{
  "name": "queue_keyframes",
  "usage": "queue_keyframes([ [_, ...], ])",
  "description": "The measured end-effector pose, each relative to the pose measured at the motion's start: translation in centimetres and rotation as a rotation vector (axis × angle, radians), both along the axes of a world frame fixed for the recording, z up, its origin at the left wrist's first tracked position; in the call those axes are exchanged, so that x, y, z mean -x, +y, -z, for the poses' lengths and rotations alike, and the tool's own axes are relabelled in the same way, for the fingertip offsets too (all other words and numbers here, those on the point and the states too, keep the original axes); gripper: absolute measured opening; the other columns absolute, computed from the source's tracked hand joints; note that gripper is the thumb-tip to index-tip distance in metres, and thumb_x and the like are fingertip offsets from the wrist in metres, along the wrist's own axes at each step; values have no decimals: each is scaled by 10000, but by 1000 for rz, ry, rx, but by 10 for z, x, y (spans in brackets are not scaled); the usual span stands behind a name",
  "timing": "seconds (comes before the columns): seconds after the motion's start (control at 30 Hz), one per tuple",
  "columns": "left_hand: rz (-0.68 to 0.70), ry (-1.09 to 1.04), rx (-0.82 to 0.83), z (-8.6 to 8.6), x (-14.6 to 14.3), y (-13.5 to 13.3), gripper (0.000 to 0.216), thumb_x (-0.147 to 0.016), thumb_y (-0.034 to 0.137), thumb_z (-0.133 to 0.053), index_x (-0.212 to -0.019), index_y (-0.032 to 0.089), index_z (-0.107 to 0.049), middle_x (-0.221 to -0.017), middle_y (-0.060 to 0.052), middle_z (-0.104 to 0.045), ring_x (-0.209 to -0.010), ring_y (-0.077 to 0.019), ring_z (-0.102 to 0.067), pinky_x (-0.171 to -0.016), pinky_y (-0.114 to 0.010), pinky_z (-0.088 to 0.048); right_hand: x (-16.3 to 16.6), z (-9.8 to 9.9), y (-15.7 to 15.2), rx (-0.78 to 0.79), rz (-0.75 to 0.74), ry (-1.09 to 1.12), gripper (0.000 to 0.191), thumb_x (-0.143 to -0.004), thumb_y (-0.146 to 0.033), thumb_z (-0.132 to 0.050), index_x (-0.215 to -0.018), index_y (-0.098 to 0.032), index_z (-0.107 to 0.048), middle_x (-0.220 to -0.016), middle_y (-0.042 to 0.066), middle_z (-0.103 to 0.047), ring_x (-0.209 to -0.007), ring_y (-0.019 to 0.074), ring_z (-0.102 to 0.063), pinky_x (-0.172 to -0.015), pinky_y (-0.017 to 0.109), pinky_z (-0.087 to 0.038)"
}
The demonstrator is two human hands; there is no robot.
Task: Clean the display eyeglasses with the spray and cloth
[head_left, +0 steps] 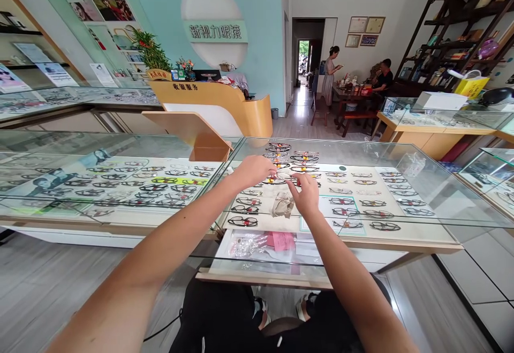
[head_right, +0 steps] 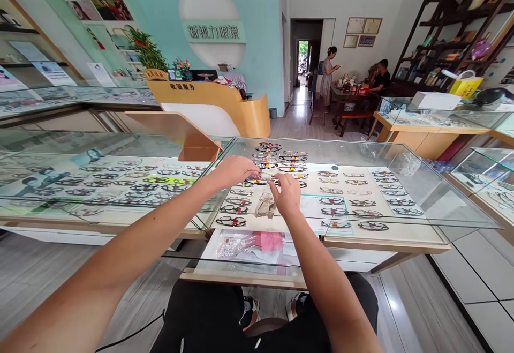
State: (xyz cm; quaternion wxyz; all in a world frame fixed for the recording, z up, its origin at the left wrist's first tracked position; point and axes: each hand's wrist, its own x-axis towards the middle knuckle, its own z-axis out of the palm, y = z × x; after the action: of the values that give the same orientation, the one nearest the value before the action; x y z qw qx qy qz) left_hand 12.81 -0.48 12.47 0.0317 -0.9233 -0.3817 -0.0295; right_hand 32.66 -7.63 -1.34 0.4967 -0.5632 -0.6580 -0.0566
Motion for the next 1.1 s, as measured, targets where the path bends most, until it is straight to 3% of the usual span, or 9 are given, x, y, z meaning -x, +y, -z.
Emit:
queue_keyframes([
  [0.23, -5, 7, -14, 0, -4, -1, 390, -1023, 334, -470, -859, 276, -819, -902, -50, -812, -958, -244, -709, -714, -329, -402, -1, 3, 1, 22, 21, -27, 380, -1113, -508, -541, -1159, -180, -728, -857, 52, -647, -807, 213, -579, -809, 343, -393],
  [0.43, -38, -132, 48, 6, -1, 4, 359, -1015, 383, -525, -939, 278, -861, -1002, -40, -845, -999, -254, -732, -796, -333, -466, 1, -3, -2, -13, 67, 84, 402, -1083, -541, -564, -1206, -190, -715, -858, 49, -644, -827, 223, -584, -837, 364, -398],
  [0.57, -185, -649, 238, 23, -3, 10, 323, -943, 471, -673, -1021, 234, -879, -1113, -70, -854, -1046, -274, -746, -893, -341, -525, 4, -7, -4, 57, 93, 420, 471, -967, -642, -661, -1120, -197, -673, -855, 23, -616, -795, 207, -564, -791, 349, -423],
  [0.63, -249, -977, 362, 33, -8, 10, 375, -895, 515, -732, -1051, 205, -875, -1115, -85, -847, -964, -248, -737, -870, -335, -536, 8, -6, -3, 191, -52, 578, 454, -949, -668, -652, -966, -214, -660, -749, -18, -552, -693, 176, -507, -699, 321, -402],
  [0.7, -322, -1210, 446, 42, -15, 7, 457, -862, 577, -760, -1094, 197, -866, -1031, -73, -831, -767, -181, -658, -738, -310, -509, 13, -5, -2, 308, -238, 683, 467, -940, -685, -637, -896, -220, -660, -666, -47, -480, -618, 153, -430, -618, 303, -356],
  [0.83, -426, -1426, 538, 54, -34, -7, 531, -850, 626, -764, -1153, 195, -839, -793, 4, -701, -554, -84, -387, -562, -265, -368, 21, -4, 0, 365, -401, 789, 511, -882, -712, -667, -961, -209, -708, -632, -55, -474, -604, 149, -413, -581, 295, -346],
  [0.97, -430, -1575, 566, 59, -50, -20, 510, -871, 569, -755, -1173, 162, -813, -672, 46, -562, -551, -76, -307, -526, -248, -302, 24, -7, 0, 369, -452, 855, 531, -873, -720, -667, -948, -198, -720, -604, -53, -501, -580, 140, -415, -588, 295, -351],
  [1.1, -426, -1729, 574, 63, -60, -29, 517, -818, 557, -834, -1128, 144, -831, -633, 59, -517, -560, -72, -272, -527, -255, -268, 22, -9, -1, 361, -487, 908, 500, -889, -701, -679, -899, -202, -715, -578, -60, -487, -568, 128, -376, -587, 293, -307],
])
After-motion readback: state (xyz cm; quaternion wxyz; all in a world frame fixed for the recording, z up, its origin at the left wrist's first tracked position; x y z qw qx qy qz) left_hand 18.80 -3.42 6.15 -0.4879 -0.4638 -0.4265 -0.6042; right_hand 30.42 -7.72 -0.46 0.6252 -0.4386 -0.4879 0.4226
